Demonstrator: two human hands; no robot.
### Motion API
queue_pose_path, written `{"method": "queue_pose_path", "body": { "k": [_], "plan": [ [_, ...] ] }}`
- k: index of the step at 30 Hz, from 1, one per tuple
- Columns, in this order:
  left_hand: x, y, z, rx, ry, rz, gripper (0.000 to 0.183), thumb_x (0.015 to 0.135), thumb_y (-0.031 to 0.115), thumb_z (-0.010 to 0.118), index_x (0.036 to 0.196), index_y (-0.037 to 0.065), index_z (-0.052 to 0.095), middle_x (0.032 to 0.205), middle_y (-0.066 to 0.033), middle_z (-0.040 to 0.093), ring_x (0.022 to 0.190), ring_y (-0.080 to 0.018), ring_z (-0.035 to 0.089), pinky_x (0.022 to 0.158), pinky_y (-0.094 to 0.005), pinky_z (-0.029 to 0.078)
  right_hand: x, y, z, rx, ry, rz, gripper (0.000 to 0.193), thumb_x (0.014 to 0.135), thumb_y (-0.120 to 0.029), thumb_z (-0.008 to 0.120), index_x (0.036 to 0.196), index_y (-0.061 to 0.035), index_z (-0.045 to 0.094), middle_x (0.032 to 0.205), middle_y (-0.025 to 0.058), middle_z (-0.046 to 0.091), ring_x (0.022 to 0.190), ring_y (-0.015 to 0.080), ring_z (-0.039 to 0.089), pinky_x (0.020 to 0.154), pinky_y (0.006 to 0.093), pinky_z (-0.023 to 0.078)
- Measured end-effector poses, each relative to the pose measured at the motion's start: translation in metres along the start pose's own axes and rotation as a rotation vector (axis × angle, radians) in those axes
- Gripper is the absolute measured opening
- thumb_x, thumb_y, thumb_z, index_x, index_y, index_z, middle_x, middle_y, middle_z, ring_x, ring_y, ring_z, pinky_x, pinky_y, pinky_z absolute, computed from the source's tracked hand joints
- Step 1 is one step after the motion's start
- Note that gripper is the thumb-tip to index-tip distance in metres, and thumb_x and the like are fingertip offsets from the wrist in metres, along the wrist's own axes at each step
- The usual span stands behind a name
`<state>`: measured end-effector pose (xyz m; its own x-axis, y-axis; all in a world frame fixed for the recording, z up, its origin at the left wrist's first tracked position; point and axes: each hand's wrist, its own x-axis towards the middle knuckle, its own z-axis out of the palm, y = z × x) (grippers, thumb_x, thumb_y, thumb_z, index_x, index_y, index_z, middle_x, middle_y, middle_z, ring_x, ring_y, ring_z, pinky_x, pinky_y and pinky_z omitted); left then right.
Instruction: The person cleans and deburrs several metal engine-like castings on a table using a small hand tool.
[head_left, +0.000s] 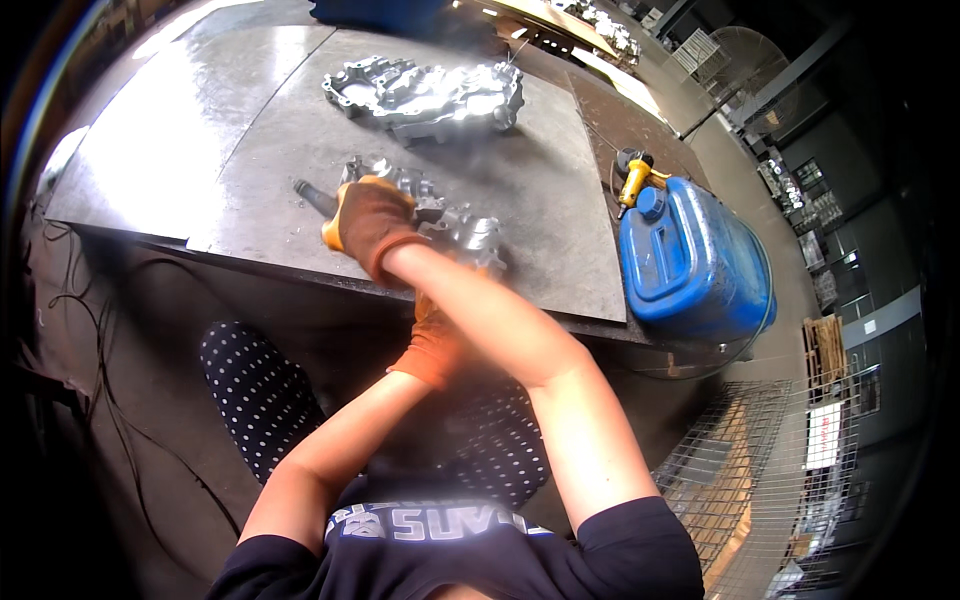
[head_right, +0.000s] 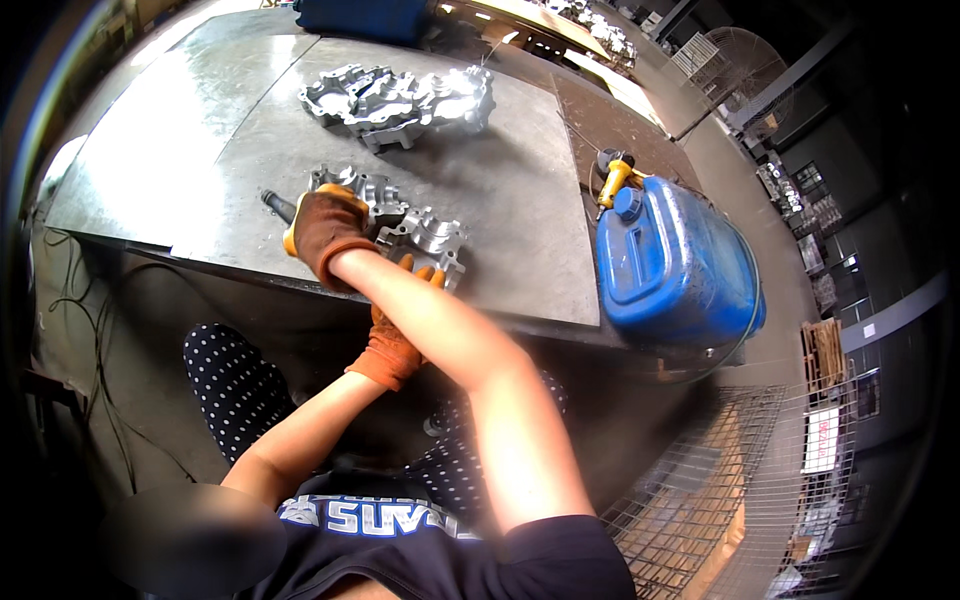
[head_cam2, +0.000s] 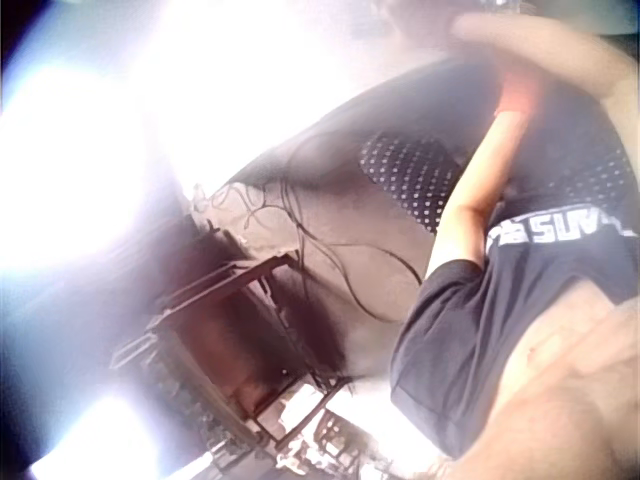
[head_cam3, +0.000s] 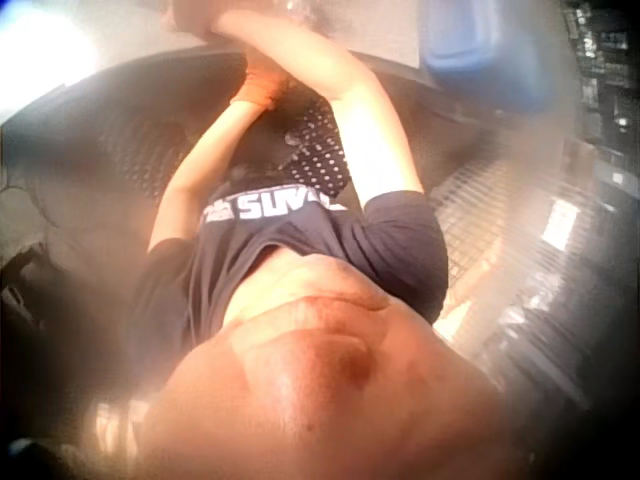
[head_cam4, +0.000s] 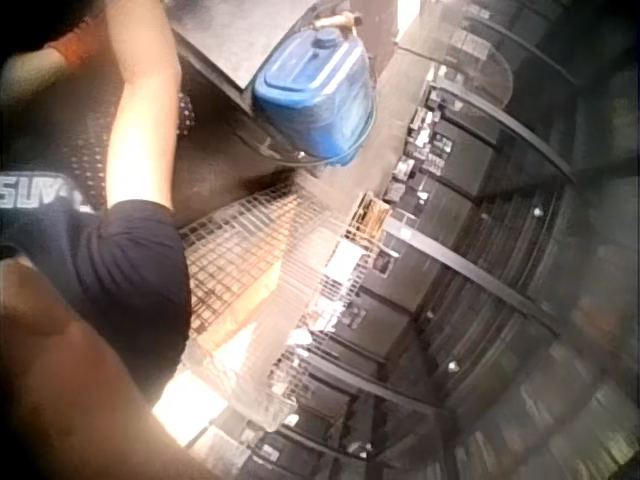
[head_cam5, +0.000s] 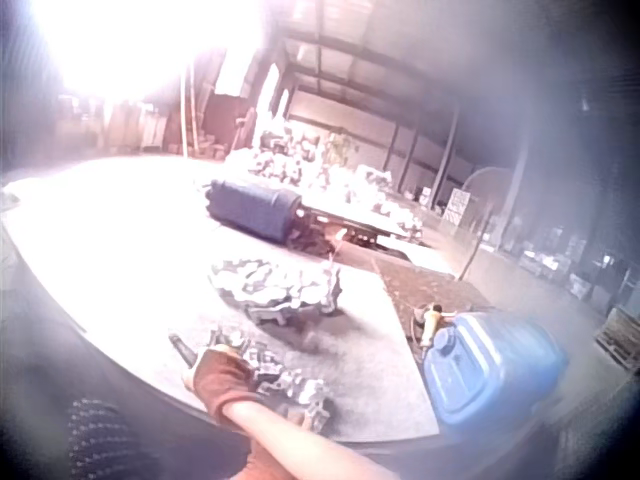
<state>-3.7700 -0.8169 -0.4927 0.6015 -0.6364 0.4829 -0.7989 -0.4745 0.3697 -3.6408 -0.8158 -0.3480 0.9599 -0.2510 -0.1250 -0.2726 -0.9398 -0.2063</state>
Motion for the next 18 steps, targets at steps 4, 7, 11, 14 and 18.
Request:
{"method": "queue_pose_path", "body": {
  "k": [4, 7, 11, 14, 18],
  "plan": [
    [0.007, -0.038, 0.008, 0.199, 0.002, 0.069, 0.077, 0.084, 0.054, 0.061, 0.145, 0.011, 0.047, 0.153, -0.0154, 0.043, 0.147, -0.0381, 0.033, 0.117, -0.0552, 0.023, 0.009, 0.02, 0.002, 0.308, -0.176, -0.076, 0.048, 0.079, -0.032, 0.074, 0.117, -0.0029, 0.071, 0.108, 0.0198, 0.073, 0.102, 0.0323, 0.07, 0.091, 0.0412, 0.054],
    [0.032, -0.069, -0.054, -0.064, 0.033, 0.107, 0.055, 0.063, 0.044, 0.082, 0.104, 0.01, 0.067, 0.12, -0.0154, 0.066, 0.133, -0.0328, 0.052, 0.117, -0.0513, 0.031, -0.036, 0.075, -0.023, 0.901, 0.185, -0.299, 0.036, 0.084, -0.007, 0.063, 0.118, 0.0012, 0.063, 0.104, 0.016, 0.07, 0.097, 0.0237, 0.067, 0.089, 0.0346, 0.054],
    [0.043, -0.133, -0.114, -0.097, -0.188, 0.254, 0.044, 0.065, 0.03, 0.084, 0.104, 0.015, 0.072, 0.137, -0.0122, 0.059, 0.143, -0.0331, 0.041, 0.124, -0.052, 0.022, -0.079, 0.17, -0.042, 1.288, 0.134, -0.244, 0.053, 0.094, -0.003, 0.061, 0.145, 0.0004, 0.045, 0.119, 0.012, 0.066, 0.105, 0.0201, 0.066, 0.088, 0.0343, 0.055],
    [0.034, -0.135, -0.157, 0.055, -0.167, 0.193, 0.062, 0.068, 0.025, 0.083, 0.127, 0.015, 0.065, 0.139, -0.011, 0.057, 0.144, -0.033, 0.04, 0.124, -0.0525, 0.021, -0.097, 0.22, -0.026, 1.056, 0.098, -0.12, 0.047, 0.093, -0.013, 0.065, 0.137, -0.0005, 0.052, 0.113, 0.0073, 0.065, 0.101, 0.0184, 0.064, 0.09, 0.0371, 0.054],
    [0.026, -0.099, -0.141, 0.034, -0.05, 0.059, 0.067, 0.076, 0.031, 0.079, 0.135, 0.007, 0.057, 0.133, -0.0136, 0.061, 0.135, -0.0343, 0.049, 0.121, -0.051, 0.027, -0.098, 0.222, 0.012, 0.618, 0.3, -0.175, 0.028, 0.088, -0.003, 0.056, 0.116, -0.0059, 0.061, 0.095, 0.0087, 0.069, 0.088, 0.0189, 0.068, 0.076, 0.0339, 0.054]
  ]
}}
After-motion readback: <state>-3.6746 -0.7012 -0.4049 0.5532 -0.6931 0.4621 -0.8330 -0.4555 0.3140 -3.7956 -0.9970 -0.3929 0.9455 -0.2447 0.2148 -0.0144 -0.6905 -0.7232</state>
